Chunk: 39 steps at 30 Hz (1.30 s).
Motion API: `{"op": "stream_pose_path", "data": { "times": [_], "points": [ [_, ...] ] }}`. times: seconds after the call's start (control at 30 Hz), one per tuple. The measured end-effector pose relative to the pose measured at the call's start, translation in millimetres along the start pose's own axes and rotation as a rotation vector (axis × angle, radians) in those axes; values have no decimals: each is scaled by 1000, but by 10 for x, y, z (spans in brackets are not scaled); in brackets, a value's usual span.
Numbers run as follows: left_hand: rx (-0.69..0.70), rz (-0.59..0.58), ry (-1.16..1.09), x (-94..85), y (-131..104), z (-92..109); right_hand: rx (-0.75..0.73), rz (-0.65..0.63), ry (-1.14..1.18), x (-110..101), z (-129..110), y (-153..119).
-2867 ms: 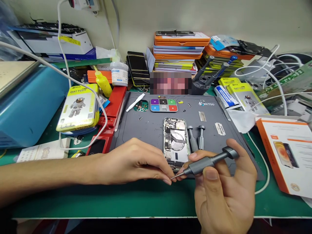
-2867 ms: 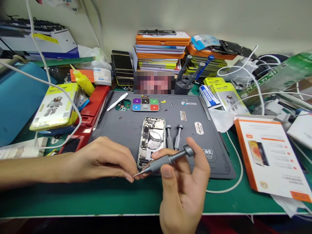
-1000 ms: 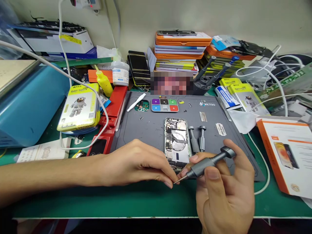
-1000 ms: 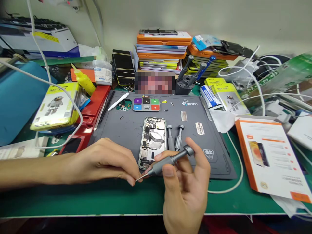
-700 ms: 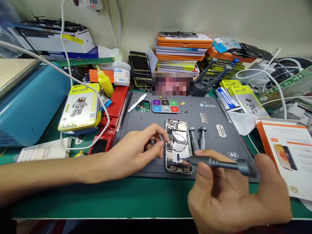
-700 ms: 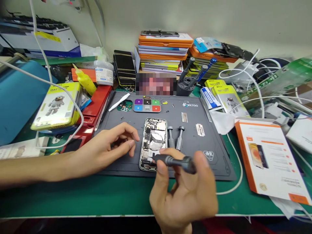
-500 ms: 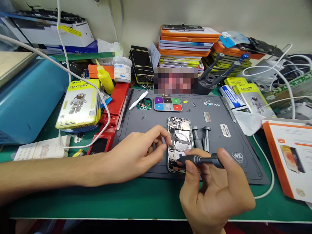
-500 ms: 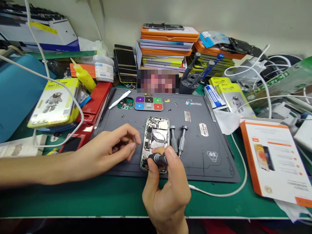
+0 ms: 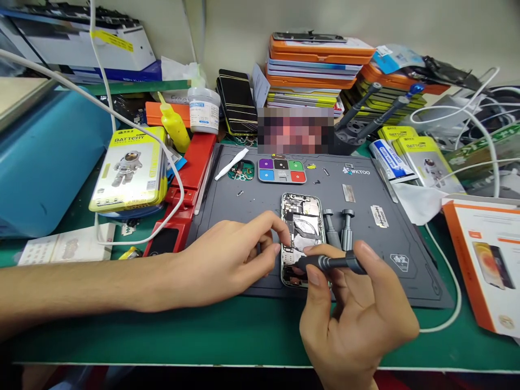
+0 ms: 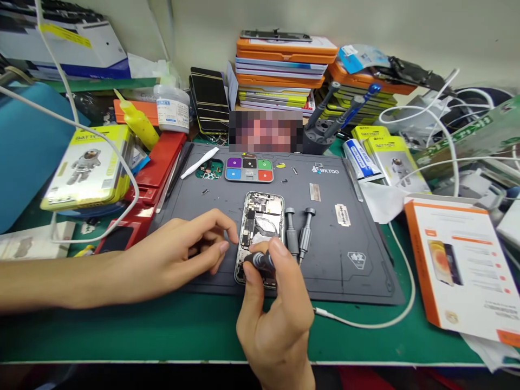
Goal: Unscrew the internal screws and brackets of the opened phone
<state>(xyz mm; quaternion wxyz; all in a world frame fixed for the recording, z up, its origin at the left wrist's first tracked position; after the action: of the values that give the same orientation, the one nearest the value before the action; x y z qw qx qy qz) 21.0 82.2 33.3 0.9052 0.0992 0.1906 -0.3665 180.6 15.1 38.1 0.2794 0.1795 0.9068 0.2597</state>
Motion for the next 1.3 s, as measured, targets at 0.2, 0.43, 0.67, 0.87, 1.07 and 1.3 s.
{"op": "stream_pose_path", "data": {
  "times": [0.2,0.43,0.67,0.87,1.07,1.3],
  "points": [
    [-2,-16,9,0,13,1,-3,-58,-3,-2,40,-57],
    [14,-18,21,-2,10,-1,-247,-28,-143,-60,-89,-67],
    [32,-42,85,19,5,-3,-179,65,-130,-111,-86,-75],
    [42,-70,205,37,-1,5,-226,53,-176,-126,-98,-91],
    [19,-105,223,45,11,22,-208,51,-135,-139,-104,-100],
    [17,-115,231,49,6,9,-197,41,-123,-148,-115,-110]
  ]
}}
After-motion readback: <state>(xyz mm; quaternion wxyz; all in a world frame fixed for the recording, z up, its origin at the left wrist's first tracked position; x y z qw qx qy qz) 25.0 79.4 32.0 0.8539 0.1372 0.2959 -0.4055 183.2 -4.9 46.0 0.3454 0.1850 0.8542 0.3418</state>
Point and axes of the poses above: each hand's wrist, its own y-axis towards the middle knuckle, its own x-axis out of the palm, z = x × y, the point moved 6 cm from there along y, towards the middle knuckle, and after that the axes turned 11 degrees about x, right-handed, at the moved point
